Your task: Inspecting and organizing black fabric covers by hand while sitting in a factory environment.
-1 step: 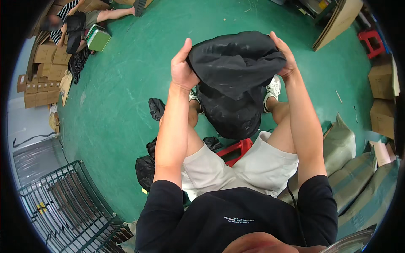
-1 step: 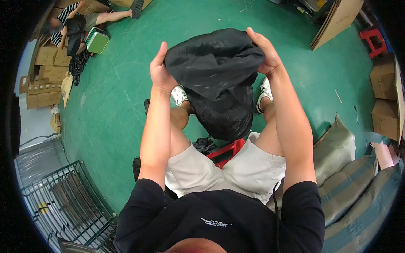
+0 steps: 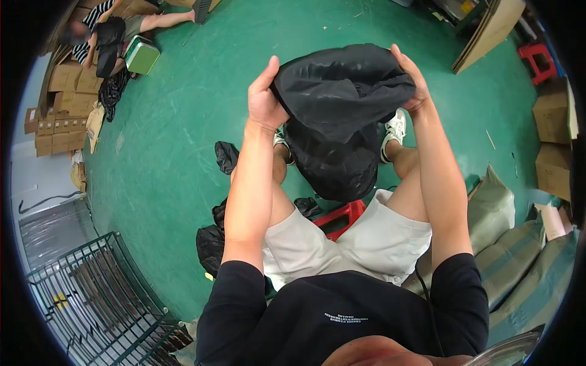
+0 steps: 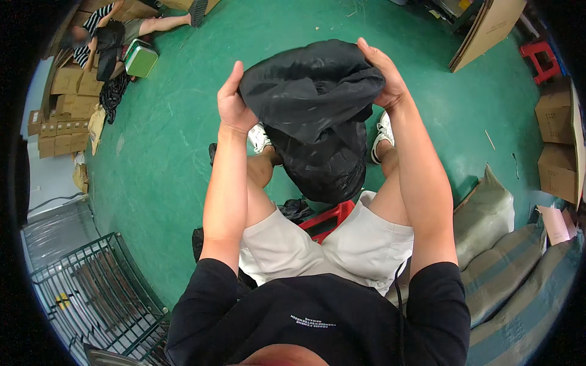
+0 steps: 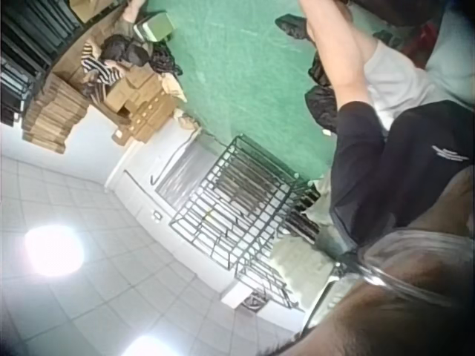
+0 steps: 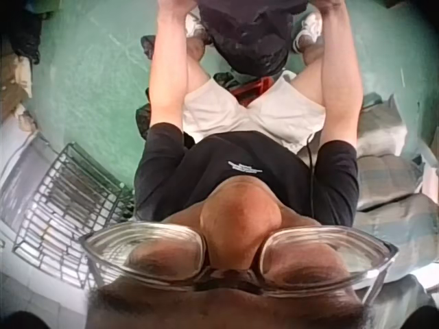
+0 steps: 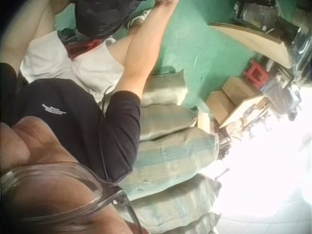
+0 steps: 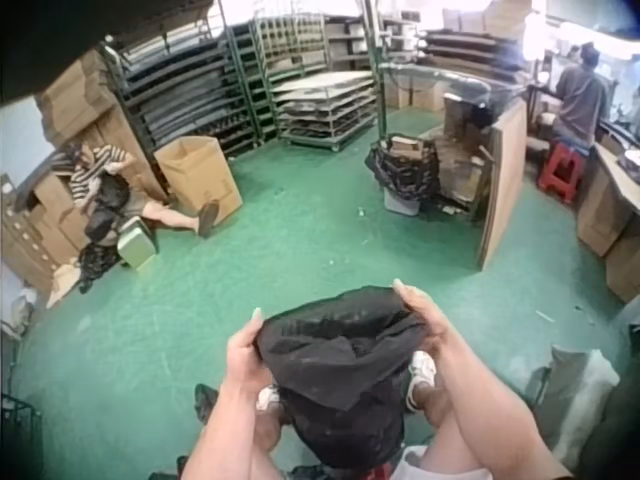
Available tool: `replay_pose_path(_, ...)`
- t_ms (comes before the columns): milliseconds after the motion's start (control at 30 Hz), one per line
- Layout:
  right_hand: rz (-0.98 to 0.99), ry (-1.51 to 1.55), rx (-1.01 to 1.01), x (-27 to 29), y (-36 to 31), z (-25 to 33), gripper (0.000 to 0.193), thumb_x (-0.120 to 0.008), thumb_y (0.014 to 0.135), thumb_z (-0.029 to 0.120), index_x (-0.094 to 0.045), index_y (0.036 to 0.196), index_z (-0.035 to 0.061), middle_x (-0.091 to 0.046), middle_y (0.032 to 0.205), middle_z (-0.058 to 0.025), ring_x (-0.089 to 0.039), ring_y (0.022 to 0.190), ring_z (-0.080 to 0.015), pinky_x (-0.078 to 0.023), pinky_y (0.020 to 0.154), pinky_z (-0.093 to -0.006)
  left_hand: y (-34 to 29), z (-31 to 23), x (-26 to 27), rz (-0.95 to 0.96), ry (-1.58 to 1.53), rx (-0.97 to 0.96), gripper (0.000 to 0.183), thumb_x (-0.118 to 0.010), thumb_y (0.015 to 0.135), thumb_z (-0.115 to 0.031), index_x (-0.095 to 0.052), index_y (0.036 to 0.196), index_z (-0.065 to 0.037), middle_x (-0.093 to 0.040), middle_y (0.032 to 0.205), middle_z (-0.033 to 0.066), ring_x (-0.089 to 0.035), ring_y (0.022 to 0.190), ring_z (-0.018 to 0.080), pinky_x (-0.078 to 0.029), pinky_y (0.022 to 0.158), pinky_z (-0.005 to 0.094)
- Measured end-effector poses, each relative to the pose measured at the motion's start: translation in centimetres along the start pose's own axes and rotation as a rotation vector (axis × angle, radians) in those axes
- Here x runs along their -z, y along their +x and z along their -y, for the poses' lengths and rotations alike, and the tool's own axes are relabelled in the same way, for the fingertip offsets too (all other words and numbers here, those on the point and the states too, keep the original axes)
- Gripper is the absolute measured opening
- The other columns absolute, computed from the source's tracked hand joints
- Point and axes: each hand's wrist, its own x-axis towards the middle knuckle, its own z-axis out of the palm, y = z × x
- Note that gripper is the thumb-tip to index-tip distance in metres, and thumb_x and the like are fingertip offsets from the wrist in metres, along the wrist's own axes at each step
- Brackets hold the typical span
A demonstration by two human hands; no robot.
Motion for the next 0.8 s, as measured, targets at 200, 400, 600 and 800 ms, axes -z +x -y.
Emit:
replay_pose_path(200,0.203,0.013,0.007,0.0,0.5,-0.3,0.033,-0.059,0.095,0.027,-0.059,0.112,-0.0024,-0.069,0.104,-0.0113,-0.068,0.091,-0.0181,-0.055,0.086,-0.0330,-0.2,0.2,-0.6,-0.229,0.634,-0.021,0.048,-0.066,0.090,-0.030,-0.059,0.117,0.009,-0.065,0.116,0.0157,-0.063,0.104,0.0237,-0.050,0.093,0.0340)
replay_pose_path(400,0.192,-0.101,-0.040,-1.9,0.2,-1.0,0.032,-0.064,0.089,0.016,-0.055,0.112,-0.0056,-0.067,0.102,-0.0103,-0.067,0.091,-0.0161,-0.055,0.085,-0.0292,-0.1,0.6,-2.4,-0.212,0.705,0.175,0.052,-0.077,0.078,-0.013,-0.057,0.122,0.006,-0.066,0.109,0.0119,-0.065,0.097,0.0203,-0.051,0.090,0.0312)
replay_pose_path(600,0.192,-0.194,-0.139,-0.8,0.7,-1.0,0.027,-0.063,0.090,0.013,-0.057,0.110,-0.0040,-0.068,0.100,-0.0073,-0.067,0.089,-0.0128,-0.054,0.082,-0.0264,-0.5,1.1,-0.9,-0.050,0.194,-0.130,0.039,-0.064,0.089,-0.014,-0.057,0.122,0.005,-0.066,0.115,0.0165,-0.065,0.105,0.0277,-0.052,0.094,0.0387)
replay_pose_path(800,0.153,-0.682,-0.366,0.3,1.3,-1.1,0.020,-0.066,0.090,0.016,-0.063,0.104,0.0013,-0.069,0.099,-0.0029,-0.065,0.082,-0.0071,-0.053,0.076,-0.0245,-0.1,0.4,1.2,0.081,0.025,-0.165,0.034,-0.056,0.096,-0.018,-0.057,0.120,0.006,-0.065,0.118,0.0203,-0.064,0.107,0.0322,-0.051,0.096,0.0442)
